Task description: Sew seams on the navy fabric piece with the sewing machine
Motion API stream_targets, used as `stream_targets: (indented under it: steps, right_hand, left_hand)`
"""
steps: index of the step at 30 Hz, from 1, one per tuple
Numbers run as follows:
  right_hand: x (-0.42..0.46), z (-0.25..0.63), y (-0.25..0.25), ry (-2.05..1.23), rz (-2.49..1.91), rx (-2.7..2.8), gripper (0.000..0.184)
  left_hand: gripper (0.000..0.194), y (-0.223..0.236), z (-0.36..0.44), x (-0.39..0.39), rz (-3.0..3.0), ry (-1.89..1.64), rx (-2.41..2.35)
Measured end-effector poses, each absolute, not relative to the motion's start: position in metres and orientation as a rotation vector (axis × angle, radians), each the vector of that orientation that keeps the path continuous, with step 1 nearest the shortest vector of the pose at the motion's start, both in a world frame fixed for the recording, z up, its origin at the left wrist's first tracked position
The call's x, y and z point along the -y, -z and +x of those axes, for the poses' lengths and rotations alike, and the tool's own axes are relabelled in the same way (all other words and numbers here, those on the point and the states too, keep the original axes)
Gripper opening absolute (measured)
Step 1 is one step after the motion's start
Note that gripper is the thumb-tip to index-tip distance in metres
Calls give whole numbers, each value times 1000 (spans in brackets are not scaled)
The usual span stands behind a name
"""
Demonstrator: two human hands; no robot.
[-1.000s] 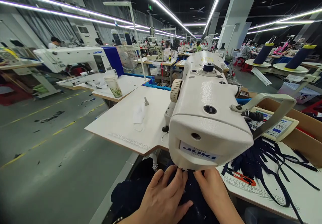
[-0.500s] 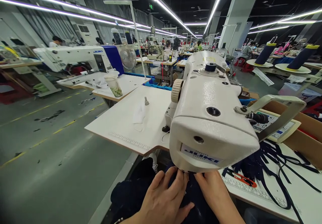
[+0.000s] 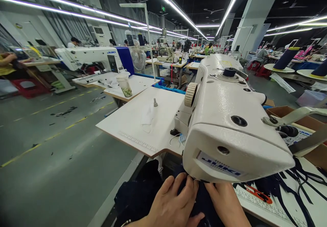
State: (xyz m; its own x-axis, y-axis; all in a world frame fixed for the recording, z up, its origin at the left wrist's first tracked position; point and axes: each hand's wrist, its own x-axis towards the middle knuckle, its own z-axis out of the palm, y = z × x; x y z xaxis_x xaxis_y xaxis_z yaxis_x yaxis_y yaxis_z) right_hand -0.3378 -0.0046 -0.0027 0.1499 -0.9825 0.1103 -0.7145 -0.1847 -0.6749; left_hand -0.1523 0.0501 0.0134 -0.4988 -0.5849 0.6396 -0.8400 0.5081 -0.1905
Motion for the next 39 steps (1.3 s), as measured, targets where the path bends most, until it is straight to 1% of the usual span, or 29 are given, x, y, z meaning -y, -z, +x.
stream_targets:
  steps: [4,9,18,23,29,32,39]
  right_hand:
    - [5,-337,6,730,-1935,-1654,48]
    - [7,-343,13,668,-1988,-1569,46]
    - [11,-349,20,584,-2014,-1557,49]
    - [11,-348,19,616,-2015,-1544,47]
    - [5,-336,9,718,-2040,-1599,46]
    - [5,-332,4,745,-2067,-1612,43]
    - [7,-330,3,774,-2025,-1597,41]
  left_hand:
    - [52,-12,-152,-49,1136,-678,2254]
    - [53,-12,-153,-49,1139,-709,2254]
    - [50,-13,-155,-50,1149,-711,2228]
    - [54,-9,-156,-50,1157,-733,2266]
    - [50,-9,-156,-49,1148,-721,2174]
    - [51,-9,-155,-49,1153,-730,2198]
    - [51,-10,-154,-48,1141,-729,2174]
